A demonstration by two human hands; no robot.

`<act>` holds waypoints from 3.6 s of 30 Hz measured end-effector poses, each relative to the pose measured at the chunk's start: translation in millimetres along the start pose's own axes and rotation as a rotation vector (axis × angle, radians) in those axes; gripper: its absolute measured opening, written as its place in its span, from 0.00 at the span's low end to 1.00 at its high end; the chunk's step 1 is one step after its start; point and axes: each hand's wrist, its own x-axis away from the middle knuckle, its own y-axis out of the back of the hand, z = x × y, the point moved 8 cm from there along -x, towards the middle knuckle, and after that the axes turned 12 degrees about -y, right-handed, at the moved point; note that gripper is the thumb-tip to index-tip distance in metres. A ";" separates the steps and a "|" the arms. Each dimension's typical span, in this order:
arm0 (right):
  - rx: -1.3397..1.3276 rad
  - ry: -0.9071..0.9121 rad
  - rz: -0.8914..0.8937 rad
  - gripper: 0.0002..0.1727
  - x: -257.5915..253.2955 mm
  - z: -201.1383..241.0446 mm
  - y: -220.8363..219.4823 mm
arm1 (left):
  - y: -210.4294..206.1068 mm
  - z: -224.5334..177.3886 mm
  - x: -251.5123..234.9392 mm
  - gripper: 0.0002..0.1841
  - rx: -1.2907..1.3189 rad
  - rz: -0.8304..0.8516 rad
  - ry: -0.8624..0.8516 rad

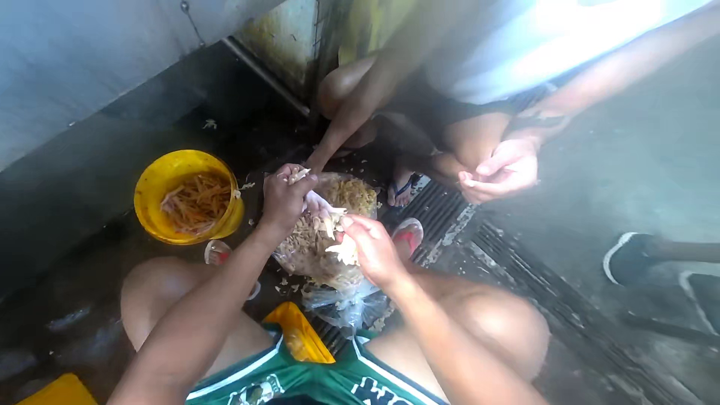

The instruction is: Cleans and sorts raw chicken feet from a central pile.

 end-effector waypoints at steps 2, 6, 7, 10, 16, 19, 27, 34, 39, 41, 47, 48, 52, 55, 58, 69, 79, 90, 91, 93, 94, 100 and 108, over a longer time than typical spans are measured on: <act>0.073 -0.031 -0.013 0.15 -0.4 -1.6 -3.0 | -4.5 2.1 3.7 0.12 -0.070 0.007 -0.057; 0.150 -0.075 -0.009 0.13 -0.9 -5.6 -9.5 | -6.1 -0.4 7.8 0.10 -0.178 -0.030 -0.119; 0.163 -0.074 0.018 0.14 -1.3 -5.3 -11.9 | -5.6 -0.2 6.6 0.10 -0.179 -0.038 -0.108; 0.196 -0.019 0.079 0.17 -0.7 -0.7 -19.8 | 0.2 7.7 -8.1 0.12 -0.108 -0.134 -0.015; 0.214 0.063 0.057 0.18 2.4 11.5 -18.7 | 2.4 9.7 -21.1 0.13 -0.031 -0.189 -0.006; 0.255 0.077 0.043 0.17 4.3 13.3 -18.7 | 0.8 6.5 -19.5 0.15 -0.026 -0.193 0.035; 0.411 0.123 -0.094 0.17 12.8 19.6 -16.7 | 0.0 -3.5 -17.3 0.13 -0.028 -0.179 0.018; 0.306 0.025 -0.040 0.15 4.3 4.9 -20.7 | -7.7 -6.4 3.3 0.12 -0.124 -0.107 -0.026; 0.284 0.055 0.029 0.16 1.9 9.3 -18.3 | -3.3 8.9 -10.1 0.12 -0.101 -0.182 0.052; 0.276 0.072 0.055 0.17 4.0 11.4 -19.4 | -1.0 8.8 -14.1 0.13 -0.088 -0.192 0.081; 0.286 0.069 0.019 0.18 7.2 15.2 -15.5 | -4.6 8.4 -19.3 0.17 -0.046 -0.196 0.128; 0.281 0.065 0.012 0.18 7.8 14.7 -15.6 | -5.4 7.6 -19.1 0.17 -0.049 -0.195 0.127; 0.281 0.050 0.054 0.18 17.8 14.9 -18.9 | 2.2 6.1 -22.0 0.17 -0.069 -0.222 0.104; 0.330 0.083 0.120 0.18 40.6 15.8 -31.3 | 49.0 17.4 -43.6 0.21 0.063 -0.427 0.116; 0.362 0.063 0.107 0.17 36.6 9.6 -27.3 | 66.9 6.2 -48.8 0.13 0.206 -0.491 0.079; 0.021 -0.029 0.090 0.13 6.5 -9.6 -19.5 | -14.0 21.1 1.8 0.04 0.381 -0.209 0.228; 0.134 0.002 0.127 0.16 16.4 1.2 -25.6 | -0.3 26.0 -14.9 0.17 0.185 -0.301 0.160; 0.184 -0.048 0.074 0.20 14.6 -1.0 -11.8 | 8.3 14.2 -21.7 0.06 0.474 -0.269 0.171; 0.173 -0.052 0.072 0.18 13.8 -1.5 -12.2 | 2.1 14.1 -17.2 0.06 0.463 -0.246 0.171; 0.167 -0.042 0.062 0.14 11.7 -3.5 -14.3 | -14.1 14.5 -7.3 0.05 0.442 -0.192 0.175; 0.163 -0.029 0.052 0.14 10.3 -4.8 -15.1 | -22.2 15.7 -1.2 0.05 0.412 -0.178 0.183; 0.165 -0.012 -0.039 0.18 6.4 -4.3 -10.0 | -36.0 23.1 8.4 0.10 0.269 -0.181 0.175; 0.328 0.271 0.302 0.20 50.8 8.1 -56.5 | 44.2 25.1 -46.9 0.05 0.358 -0.472 0.181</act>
